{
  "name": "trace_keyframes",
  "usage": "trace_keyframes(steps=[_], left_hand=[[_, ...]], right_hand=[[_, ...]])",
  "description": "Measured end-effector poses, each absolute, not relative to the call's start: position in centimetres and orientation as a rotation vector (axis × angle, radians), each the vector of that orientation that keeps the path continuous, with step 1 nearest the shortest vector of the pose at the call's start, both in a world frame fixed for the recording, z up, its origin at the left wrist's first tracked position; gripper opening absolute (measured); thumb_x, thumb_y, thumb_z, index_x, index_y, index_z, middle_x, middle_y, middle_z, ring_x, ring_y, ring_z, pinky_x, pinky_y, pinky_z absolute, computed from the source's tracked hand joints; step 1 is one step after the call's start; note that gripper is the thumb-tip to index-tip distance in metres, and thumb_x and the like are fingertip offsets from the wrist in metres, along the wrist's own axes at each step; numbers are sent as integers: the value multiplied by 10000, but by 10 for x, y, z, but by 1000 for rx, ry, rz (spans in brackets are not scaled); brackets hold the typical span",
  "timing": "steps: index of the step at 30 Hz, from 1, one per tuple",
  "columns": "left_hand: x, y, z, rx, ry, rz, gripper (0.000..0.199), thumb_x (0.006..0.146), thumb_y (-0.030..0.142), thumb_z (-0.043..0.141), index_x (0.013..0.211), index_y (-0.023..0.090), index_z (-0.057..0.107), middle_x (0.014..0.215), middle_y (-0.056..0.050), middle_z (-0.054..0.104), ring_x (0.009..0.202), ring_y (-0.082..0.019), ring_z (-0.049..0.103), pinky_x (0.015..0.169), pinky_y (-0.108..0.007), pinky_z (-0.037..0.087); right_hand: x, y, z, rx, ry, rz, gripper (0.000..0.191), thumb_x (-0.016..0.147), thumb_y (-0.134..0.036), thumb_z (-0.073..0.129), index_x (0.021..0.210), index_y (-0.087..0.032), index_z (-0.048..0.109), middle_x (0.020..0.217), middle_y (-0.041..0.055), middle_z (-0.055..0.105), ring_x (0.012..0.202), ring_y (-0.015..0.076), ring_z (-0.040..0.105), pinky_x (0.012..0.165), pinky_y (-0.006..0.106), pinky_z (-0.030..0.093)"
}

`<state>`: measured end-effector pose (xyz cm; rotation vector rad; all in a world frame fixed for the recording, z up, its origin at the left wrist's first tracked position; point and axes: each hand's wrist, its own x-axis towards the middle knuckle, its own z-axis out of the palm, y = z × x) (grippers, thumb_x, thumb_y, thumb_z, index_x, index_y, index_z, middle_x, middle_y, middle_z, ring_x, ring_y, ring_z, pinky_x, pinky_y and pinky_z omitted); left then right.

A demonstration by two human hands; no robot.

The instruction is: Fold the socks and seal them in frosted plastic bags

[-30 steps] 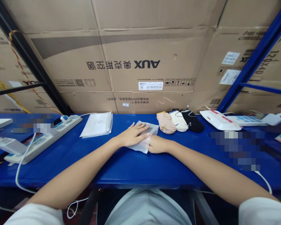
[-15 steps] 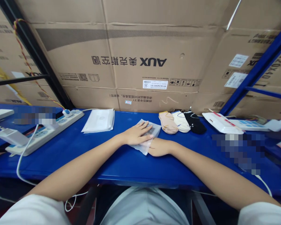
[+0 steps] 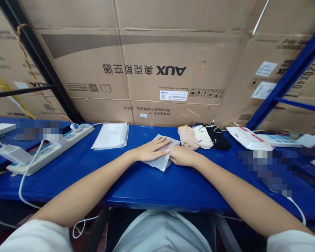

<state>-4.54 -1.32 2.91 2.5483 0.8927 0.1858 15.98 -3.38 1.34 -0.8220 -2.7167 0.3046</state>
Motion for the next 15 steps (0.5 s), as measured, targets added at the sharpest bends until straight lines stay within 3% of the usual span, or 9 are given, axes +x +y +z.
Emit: trace_keyframes(steps=[7,15], left_hand=[[-46,-15,31,2550,905,152,733,954,675,270,1567,281,189,1629,-26,98,1505,-261,-10,1216,-476,32],[-45,-17,33,2574,885,211,699,958,661,292,1557,305,231,1623,-17,147,1505,-271,28,1219,-483,58]], right_hand=[[157,-33,15,-738,-2634,447,512,857,-51,428,1335,-164,575,1324,128,628,1214,236,592,1029,411,456],[146,-52,15,-920,-2678,155,399,890,-105,462,1249,-95,636,1298,203,625,1241,294,565,1038,464,437]])
